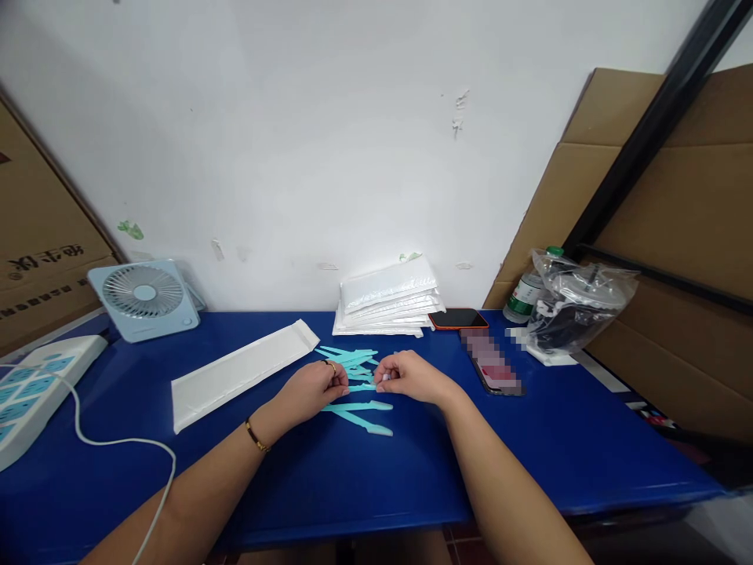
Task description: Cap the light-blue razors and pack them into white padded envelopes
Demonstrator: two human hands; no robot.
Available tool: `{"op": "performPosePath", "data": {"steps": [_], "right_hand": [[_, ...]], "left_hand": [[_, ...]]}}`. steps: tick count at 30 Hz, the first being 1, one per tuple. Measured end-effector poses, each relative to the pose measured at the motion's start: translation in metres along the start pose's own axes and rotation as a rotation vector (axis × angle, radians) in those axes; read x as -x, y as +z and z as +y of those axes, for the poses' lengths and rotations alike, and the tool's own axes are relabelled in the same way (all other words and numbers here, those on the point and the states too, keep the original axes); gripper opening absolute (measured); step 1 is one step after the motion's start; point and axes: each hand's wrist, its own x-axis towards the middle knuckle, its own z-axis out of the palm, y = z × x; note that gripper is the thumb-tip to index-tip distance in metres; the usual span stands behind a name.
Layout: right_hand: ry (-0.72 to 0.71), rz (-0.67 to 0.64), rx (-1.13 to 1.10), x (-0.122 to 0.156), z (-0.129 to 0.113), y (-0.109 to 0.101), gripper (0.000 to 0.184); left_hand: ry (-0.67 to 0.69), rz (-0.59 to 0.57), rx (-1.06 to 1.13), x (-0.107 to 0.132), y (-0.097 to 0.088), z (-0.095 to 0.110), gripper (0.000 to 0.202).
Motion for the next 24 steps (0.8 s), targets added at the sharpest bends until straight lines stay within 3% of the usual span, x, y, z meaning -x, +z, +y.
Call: {"op": "performPosePath", "data": {"steps": [6, 9, 15, 18, 24], "right_hand": [[-0.022, -0.071, 0.012, -0.001, -0.01, 0.007, 0.018], [0.003, -0.115, -0.002, 0.003, -0.01, 0.001, 0.02], [0.121, 0.238, 0.177, 0.022, 0.014, -0.036, 0.015], [0.185, 0.183, 0.253, 0.025, 0.028, -0.043, 0.013], [0.263, 0.101, 0.352, 0.017, 0.037, -0.033, 0.006]], "left_hand": [[0.021, -0.043, 0.034, 0.002, 0.006, 0.01, 0.013], [0.028, -0.068, 0.046, 0.002, 0.006, 0.01, 0.015], [0.029, 0.112, -0.137, -0.006, -0.004, -0.007, 0.023], [0.006, 0.093, -0.192, -0.01, -0.004, -0.012, 0.024], [-0.014, 0.076, -0.187, -0.014, -0.001, -0.01, 0.013]]}}
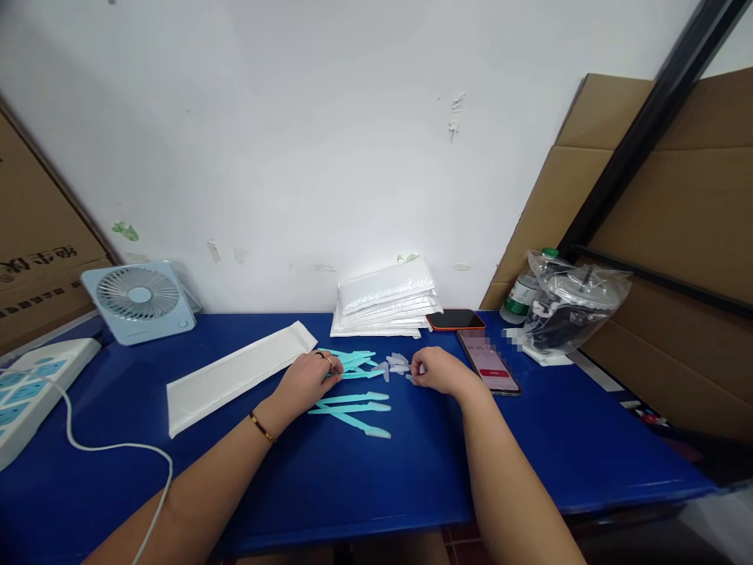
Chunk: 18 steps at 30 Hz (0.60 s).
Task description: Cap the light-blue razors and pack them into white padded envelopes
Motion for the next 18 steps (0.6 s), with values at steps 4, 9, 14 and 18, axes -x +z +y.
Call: {"op": "performPosePath", "data": {"steps": [4, 9, 14, 18], "right_hand": [[-0.105, -0.003, -0.172, -0.001, -0.016, 0.005, 0.008], [-0.197, 0.059, -0.337, -0.003, -0.041, 0.014, 0.015], [-0.217, 0.087, -0.347, -0.005, -0.051, 0.021, 0.015], [-0.233, 0.126, -0.344, -0.004, -0.05, 0.018, 0.014]], "left_hand": [[-0.038, 0.024, 0.096, 0.002, -0.002, -0.001, 0.016], [-0.057, 0.031, 0.163, 0.004, -0.007, 0.001, 0.019], [-0.03, 0.006, 0.173, 0.004, -0.009, 0.007, 0.019], [-0.023, 0.025, 0.161, 0.004, -0.008, 0.005, 0.018]]}}
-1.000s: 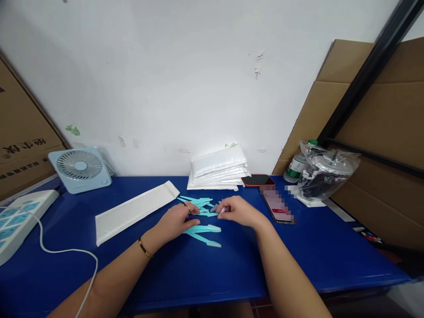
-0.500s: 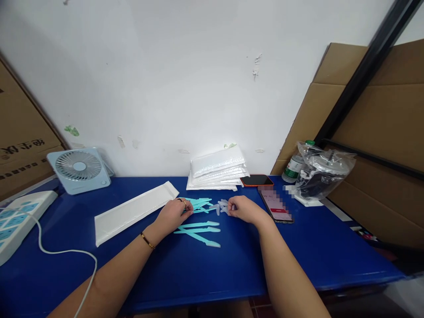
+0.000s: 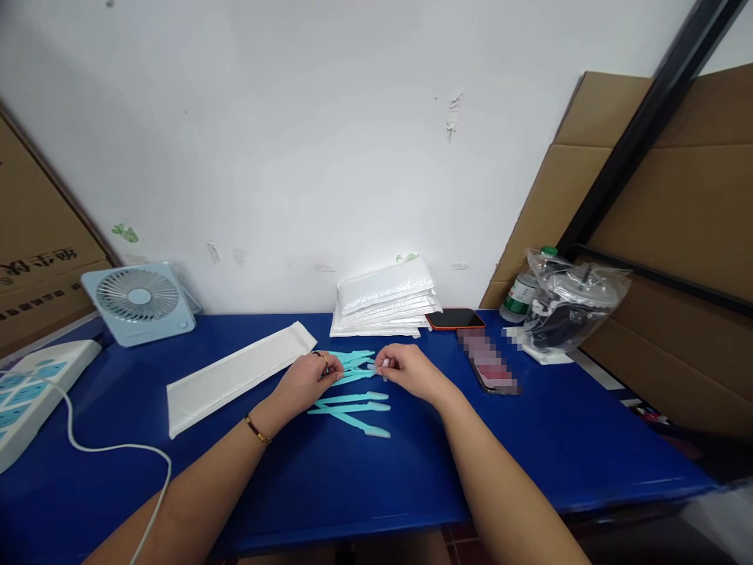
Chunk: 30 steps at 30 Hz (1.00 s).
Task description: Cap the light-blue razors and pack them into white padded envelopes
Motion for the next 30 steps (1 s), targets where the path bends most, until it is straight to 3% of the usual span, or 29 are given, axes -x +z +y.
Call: {"op": "performPosePath", "data": {"steps": [13, 18, 22, 27, 30], "right_hand": [[-0.039, -0.057, -0.022, 0.0, -0.01, 0.009, 0.013], [0.001, -0.094, -0.029, 0.004, -0.004, -0.003, 0.019], [0.076, 0.019, 0.164, 0.006, 0.012, -0.018, 0.014], [0.116, -0.084, 0.378, 0.003, 0.02, -0.015, 0.008], [0.096, -0.082, 0.475, 0.001, 0.016, -0.01, 0.009]], "left_hand": [[0.068, 0.016, 0.002, 0.002, 0.005, 0.009, 0.014], [0.096, -0.07, -0.002, 0.006, 0.009, 0.007, 0.023], [0.065, -0.023, -0.086, 0.002, 0.011, -0.001, 0.019], [0.068, -0.038, -0.201, -0.005, 0.015, -0.004, 0.012], [0.105, -0.037, -0.322, -0.006, 0.016, -0.002, 0.023]]}}
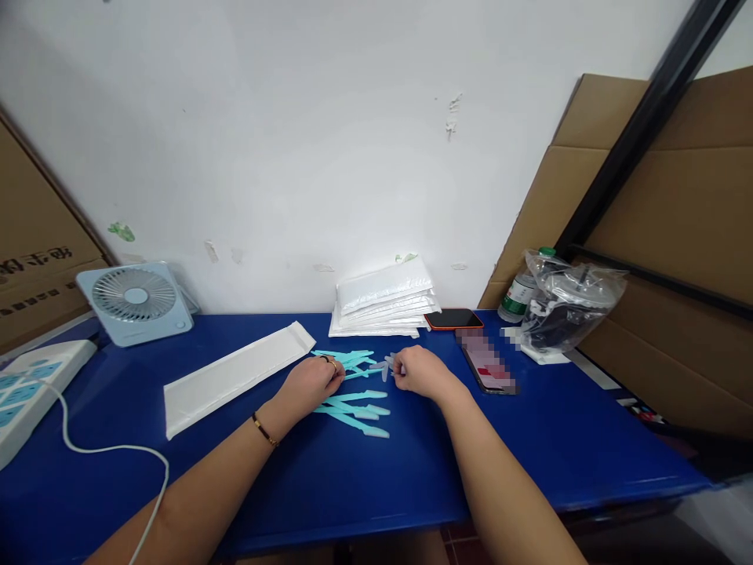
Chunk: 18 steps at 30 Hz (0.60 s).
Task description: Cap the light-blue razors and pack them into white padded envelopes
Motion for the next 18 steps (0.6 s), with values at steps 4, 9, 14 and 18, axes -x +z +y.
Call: {"op": "performPosePath", "data": {"steps": [4, 9, 14, 18], "right_hand": [[-0.048, 0.08, -0.079, 0.003, -0.002, -0.004, 0.011], [-0.125, 0.094, -0.226, 0.005, -0.003, -0.008, 0.015], [-0.181, 0.085, -0.261, 0.002, -0.008, -0.005, 0.017], [-0.175, 0.085, -0.28, 0.003, -0.007, -0.005, 0.015]], "left_hand": [[0.028, 0.053, -0.037, 0.002, -0.003, -0.001, 0.025], [0.023, 0.094, 0.001, 0.005, -0.01, -0.004, 0.024], [0.012, 0.078, 0.024, 0.005, -0.013, -0.001, 0.023], [0.009, 0.088, 0.019, 0.005, -0.014, -0.001, 0.024]]}}
